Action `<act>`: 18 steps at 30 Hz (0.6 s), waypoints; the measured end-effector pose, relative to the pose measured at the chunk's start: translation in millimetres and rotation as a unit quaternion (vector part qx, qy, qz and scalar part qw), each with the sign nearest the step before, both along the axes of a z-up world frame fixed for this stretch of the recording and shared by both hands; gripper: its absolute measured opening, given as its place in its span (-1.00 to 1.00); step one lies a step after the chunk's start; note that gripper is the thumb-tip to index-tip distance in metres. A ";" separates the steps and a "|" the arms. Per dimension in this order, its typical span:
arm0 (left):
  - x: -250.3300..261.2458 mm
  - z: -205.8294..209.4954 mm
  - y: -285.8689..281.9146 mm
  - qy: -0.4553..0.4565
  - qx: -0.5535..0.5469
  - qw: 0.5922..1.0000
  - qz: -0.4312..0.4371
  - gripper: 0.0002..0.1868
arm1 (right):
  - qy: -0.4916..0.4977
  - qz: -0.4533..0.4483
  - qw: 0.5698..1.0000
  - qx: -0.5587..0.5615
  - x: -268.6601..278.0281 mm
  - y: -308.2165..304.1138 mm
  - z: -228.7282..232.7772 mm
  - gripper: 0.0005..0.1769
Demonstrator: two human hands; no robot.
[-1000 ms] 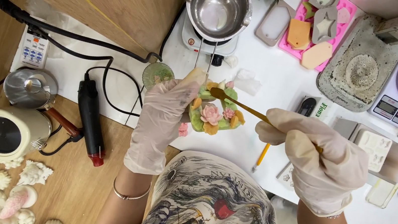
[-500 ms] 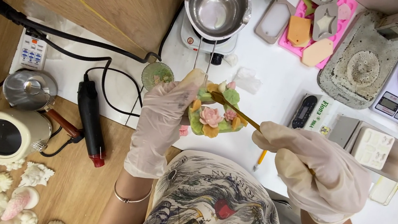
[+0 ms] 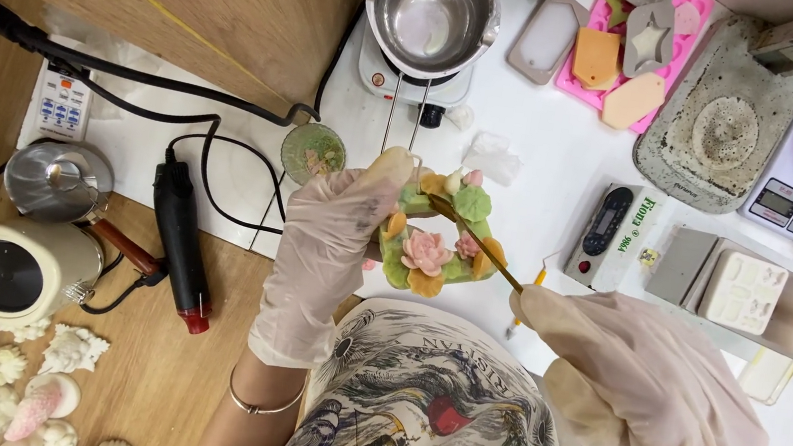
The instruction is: Decorating a wreath-shaped candle with small wax floral elements using melted wax as adhesive.
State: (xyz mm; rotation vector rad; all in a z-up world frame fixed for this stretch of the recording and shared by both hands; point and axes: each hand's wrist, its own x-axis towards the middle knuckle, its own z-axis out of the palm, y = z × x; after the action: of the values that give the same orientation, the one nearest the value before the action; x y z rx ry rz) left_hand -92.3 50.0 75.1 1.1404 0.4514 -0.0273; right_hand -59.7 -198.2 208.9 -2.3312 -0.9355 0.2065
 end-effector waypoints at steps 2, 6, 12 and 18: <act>-4.6 -4.9 -0.6 0.009 0.002 1.000 -0.002 -0.63 | -0.002 0.000 0.999 0.035 -3.3 9.4 6.2 -0.62; -7.0 -8.6 1.6 -0.035 0.068 0.997 -0.032 -0.62 | -0.014 -0.047 0.998 0.039 -15.4 23.7 27.8 -0.67; -7.4 -6.3 -2.4 -0.010 -0.039 0.999 0.007 -0.65 | 0.008 -0.058 0.998 -0.036 -19.5 7.6 26.4 -0.56; -7.1 3.5 -4.9 0.011 -0.050 0.999 0.010 -0.66 | 0.037 -0.023 0.996 -0.084 -20.6 -8.9 25.3 -0.55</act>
State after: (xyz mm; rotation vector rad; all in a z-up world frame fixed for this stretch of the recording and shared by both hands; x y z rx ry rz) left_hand -99.4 45.1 78.6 1.0378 0.4772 -0.0444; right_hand -80.3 -207.1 234.1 -2.4777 -0.8555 0.3616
